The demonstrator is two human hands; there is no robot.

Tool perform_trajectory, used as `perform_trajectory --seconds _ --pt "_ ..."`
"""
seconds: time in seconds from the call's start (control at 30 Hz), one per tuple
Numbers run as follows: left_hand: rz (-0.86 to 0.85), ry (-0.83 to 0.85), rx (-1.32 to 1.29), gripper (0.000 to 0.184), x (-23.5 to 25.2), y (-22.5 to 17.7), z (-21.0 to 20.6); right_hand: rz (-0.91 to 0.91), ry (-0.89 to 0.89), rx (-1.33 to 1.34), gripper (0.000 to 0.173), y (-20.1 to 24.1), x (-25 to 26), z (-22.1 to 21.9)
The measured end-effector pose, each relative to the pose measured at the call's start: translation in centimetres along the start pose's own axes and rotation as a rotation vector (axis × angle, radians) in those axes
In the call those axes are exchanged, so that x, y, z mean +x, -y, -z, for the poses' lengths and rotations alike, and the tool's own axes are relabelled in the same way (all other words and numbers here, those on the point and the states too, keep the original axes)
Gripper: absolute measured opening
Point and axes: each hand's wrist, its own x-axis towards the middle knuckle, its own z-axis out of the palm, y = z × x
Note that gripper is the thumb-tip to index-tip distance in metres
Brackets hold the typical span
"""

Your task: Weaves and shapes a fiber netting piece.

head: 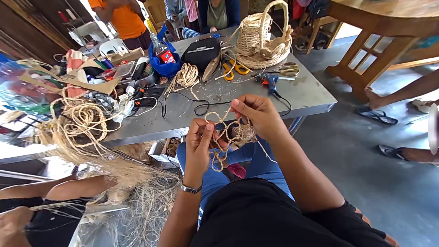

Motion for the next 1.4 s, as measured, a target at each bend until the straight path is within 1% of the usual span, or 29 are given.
perform_trajectory --seconds 0.07,0.13,0.2,0.3,0.33,0.37,0.43,0.47,0.53,0.57,0.63,0.7,0.77,0.83,0.93,1.03,1.1,1.17,1.23,1.33,1.4 --pt "0.035 -0.007 0.011 0.013 -0.1 0.8 0.7 0.004 -0.002 -0.124 0.022 -1.2 0.2 -0.3" --pt "0.138 -0.060 -0.035 0.013 -0.5 1.9 1.5 -0.089 0.031 -0.243 0.025 -3.0 -0.2 -0.7" --pt "0.257 -0.139 -0.073 0.015 -0.8 3.1 2.3 -0.220 0.103 -0.328 0.027 -5.2 -0.7 -0.7" --pt "0.348 -0.200 -0.017 0.016 1.0 4.2 3.6 -0.330 0.175 -0.400 0.032 -7.4 0.3 -0.5" --pt "0.347 -0.217 -0.006 0.017 2.2 4.3 4.0 -0.322 0.161 -0.404 0.033 -7.5 1.1 -0.4" --pt "0.334 -0.217 -0.015 0.023 3.5 4.3 4.5 -0.295 0.133 -0.408 0.035 -7.3 2.2 -0.3" --pt "0.276 -0.182 -0.093 0.044 6.3 4.5 5.3 -0.220 0.053 -0.407 0.037 -6.3 5.3 0.3" --pt "0.248 -0.168 -0.160 0.049 7.6 4.6 5.5 -0.184 0.014 -0.409 0.037 -5.7 6.9 0.6" --pt "0.244 -0.131 -0.271 0.056 9.6 5.0 5.7 -0.138 -0.049 -0.401 0.036 -5.3 10.0 1.0" --pt "0.259 -0.108 -0.295 0.058 10.2 5.4 5.8 -0.147 -0.071 -0.384 0.036 -5.5 11.0 1.1" --pt "0.290 -0.062 -0.310 0.058 10.5 5.9 6.2 -0.210 -0.107 -0.289 0.038 -6.8 11.5 0.5" --pt "0.326 -0.002 -0.299 0.053 10.0 6.0 6.9 -0.274 -0.132 -0.218 0.039 -8.5 10.9 -0.6" --pt "0.338 -0.005 -0.301 0.046 9.9 6.4 7.6 -0.287 -0.138 -0.209 0.039 -10.4 10.9 -1.3" --pt "0.339 -0.014 -0.169 0.047 11.3 6.9 8.1 -0.296 -0.147 -0.243 0.040 -12.6 12.3 -1.4" --pt "0.319 -0.012 0.033 0.050 15.7 7.8 8.7 -0.343 -0.190 -0.280 0.040 -15.8 16.1 -0.8" --pt "0.331 0.047 0.175 0.054 21.0 8.7 8.7 -0.334 -0.278 -0.287 0.040 -19.3 19.7 0.4" --pt "0.319 0.073 0.237 0.053 24.4 9.5 8.5 -0.332 -0.345 -0.303 0.041 -20.7 21.4 1.2" --pt "0.287 0.106 0.253 0.053 27.9 10.8 8.4 -0.343 -0.406 -0.309 0.042 -21.0 22.8 2.2" --pt "0.249 0.135 0.260 0.054 30.2 11.9 8.4 -0.363 -0.436 -0.293 0.042 -20.5 23.9 3.4" --pt "0.217 0.184 0.253 0.058 30.5 12.5 8.9 -0.380 -0.429 -0.175 0.044 -19.4 24.3 4.6" --pt "0.203 0.235 0.232 0.063 29.8 12.7 9.3 -0.401 -0.381 -0.064 0.040 -18.4 24.2 5.3"
